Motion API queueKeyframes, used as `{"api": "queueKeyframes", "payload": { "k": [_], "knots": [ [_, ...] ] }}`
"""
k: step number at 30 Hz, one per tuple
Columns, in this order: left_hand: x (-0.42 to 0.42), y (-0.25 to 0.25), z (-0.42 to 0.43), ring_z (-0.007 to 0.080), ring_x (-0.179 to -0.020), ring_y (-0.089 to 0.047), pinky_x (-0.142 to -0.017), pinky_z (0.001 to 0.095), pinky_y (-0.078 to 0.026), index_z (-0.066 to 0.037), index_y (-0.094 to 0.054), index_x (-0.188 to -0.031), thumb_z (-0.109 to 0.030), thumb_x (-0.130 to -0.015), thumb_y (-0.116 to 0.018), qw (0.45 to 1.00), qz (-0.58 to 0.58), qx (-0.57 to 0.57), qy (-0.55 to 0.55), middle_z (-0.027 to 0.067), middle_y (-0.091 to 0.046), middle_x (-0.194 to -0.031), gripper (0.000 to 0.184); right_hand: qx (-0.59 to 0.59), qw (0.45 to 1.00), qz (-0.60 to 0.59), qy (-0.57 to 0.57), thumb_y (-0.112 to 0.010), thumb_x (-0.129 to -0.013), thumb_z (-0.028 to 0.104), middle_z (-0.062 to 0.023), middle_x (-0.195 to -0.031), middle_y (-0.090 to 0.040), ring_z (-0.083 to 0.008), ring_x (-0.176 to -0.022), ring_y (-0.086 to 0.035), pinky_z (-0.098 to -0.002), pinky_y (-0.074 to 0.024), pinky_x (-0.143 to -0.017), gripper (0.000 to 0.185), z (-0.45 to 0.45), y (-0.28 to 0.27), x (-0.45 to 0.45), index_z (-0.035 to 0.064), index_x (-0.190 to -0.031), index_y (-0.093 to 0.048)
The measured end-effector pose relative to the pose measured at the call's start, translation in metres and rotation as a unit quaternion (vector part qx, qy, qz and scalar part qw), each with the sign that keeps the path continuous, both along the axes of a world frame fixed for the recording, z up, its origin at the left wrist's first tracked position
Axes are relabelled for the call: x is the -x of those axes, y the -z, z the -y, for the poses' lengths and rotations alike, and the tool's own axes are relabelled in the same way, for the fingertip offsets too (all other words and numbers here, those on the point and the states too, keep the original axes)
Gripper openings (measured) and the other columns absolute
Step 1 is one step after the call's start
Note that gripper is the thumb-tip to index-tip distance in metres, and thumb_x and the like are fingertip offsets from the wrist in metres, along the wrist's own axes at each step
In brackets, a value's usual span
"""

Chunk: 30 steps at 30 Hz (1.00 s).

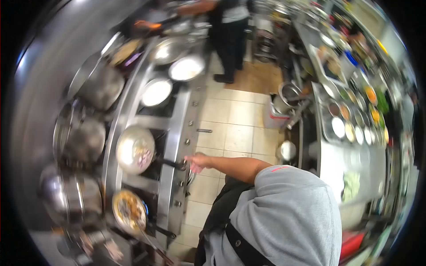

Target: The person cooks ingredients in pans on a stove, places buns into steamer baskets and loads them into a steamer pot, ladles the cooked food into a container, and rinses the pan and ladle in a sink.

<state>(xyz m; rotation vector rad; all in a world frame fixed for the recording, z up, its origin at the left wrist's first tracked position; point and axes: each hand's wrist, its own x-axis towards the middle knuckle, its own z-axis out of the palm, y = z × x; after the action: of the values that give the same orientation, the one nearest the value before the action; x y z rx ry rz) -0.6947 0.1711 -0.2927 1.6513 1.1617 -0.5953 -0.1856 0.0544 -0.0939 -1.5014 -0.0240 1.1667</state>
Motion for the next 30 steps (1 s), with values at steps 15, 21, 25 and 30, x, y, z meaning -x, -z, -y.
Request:
{"api": "queueKeyframes", "payload": {
  "k": [15, 21, 25, 30],
  "knots": [
    [-0.264, -0.044, 0.005, 0.0286, -0.061, -0.06, -0.05, 0.0415, -0.042, -0.006, -0.065, -0.094, -0.028, -0.083, -0.058, 0.993, 0.031, 0.059, 0.093, 0.0126, -0.063, -0.073, 0.026, 0.125, 0.915, 0.36, 0.134, -0.058, -0.084, 0.036, -0.0148, -0.095, -0.067, -0.0301, -0.093, -0.062, -0.0386, -0.0481, -0.08, 0.032, 0.374, -0.056, 0.121, 0.006, -0.092, -0.067],
    [-0.217, -0.028, 0.056, 0.0275, -0.061, -0.06, -0.049, 0.0406, -0.042, -0.006, -0.065, -0.096, -0.027, -0.084, -0.057, 0.907, 0.035, -0.001, 0.42, 0.0116, -0.063, -0.074, 0.026, 0.666, 0.555, 0.401, 0.296, -0.069, -0.075, 0.028, -0.0189, -0.101, -0.06, -0.0376, -0.096, -0.055, -0.0462, -0.0438, -0.084, 0.034, 0.675, -0.044, 0.292, 0.0049, -0.099, -0.062],
    [-0.193, -0.014, 0.08, 0.0268, -0.061, -0.061, -0.048, 0.0399, -0.042, -0.006, -0.065, -0.097, -0.027, -0.085, -0.057, 0.726, 0.143, -0.105, 0.665, 0.0109, -0.064, -0.075, 0.026, 0.762, 0.431, 0.297, 0.382, -0.07, -0.074, 0.029, -0.0187, -0.119, -0.054, -0.0336, -0.106, -0.05, -0.045, -0.0402, -0.092, 0.054, 0.693, -0.075, 0.32, 0.0007, -0.118, -0.055],
    [-0.212, -0.075, 0.125, 0.0154, -0.064, -0.061, -0.047, 0.032, -0.042, -0.007, -0.064, -0.098, -0.022, -0.089, -0.053, 0.903, 0.032, 0.017, 0.427, 0.0024, -0.062, -0.077, 0.021, 0.635, 0.586, 0.367, 0.346, -0.066, -0.075, 0.01, -0.0166, -0.102, -0.056, -0.0381, -0.098, -0.049, -0.0435, -0.043, -0.085, 0.032, 0.692, -0.086, 0.335, 0.0017, -0.104, -0.056]
  ]
}}
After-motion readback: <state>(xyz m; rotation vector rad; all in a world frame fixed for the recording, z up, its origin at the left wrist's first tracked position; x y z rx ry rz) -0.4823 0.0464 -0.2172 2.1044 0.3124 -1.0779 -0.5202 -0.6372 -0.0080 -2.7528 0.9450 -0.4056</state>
